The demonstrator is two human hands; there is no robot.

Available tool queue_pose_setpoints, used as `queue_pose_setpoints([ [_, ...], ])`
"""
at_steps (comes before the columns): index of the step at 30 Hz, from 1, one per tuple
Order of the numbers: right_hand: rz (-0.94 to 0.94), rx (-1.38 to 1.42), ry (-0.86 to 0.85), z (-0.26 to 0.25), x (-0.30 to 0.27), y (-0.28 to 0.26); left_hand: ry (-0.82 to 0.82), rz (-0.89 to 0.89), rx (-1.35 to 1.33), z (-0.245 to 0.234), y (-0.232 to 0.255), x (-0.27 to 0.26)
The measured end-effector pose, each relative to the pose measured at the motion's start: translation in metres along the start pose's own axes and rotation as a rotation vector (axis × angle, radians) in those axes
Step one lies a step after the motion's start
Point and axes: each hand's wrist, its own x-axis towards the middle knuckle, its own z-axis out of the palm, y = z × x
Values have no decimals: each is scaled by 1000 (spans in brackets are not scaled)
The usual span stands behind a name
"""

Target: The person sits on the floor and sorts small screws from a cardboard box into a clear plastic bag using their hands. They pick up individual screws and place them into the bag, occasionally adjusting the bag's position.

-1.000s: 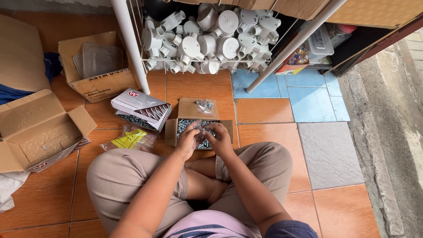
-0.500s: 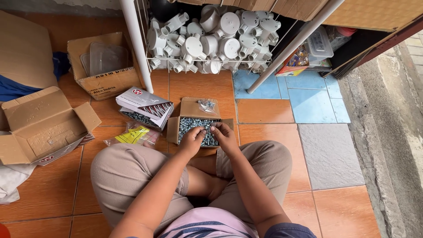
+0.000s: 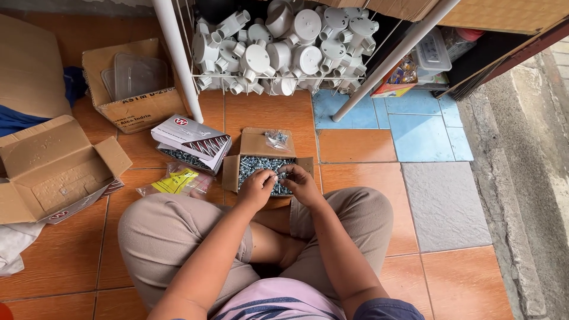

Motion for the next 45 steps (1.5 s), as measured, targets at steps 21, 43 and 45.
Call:
queue_pose_setpoints([
  [21,45,-130,89,-1,3,11,88,105,220,19,-29,7],
  [43,68,-253,22,2,1,3,48,41,355,21,-38,7],
  [45,-60,-210,-7,3,3,8,47,25,328,21,-38,7],
])
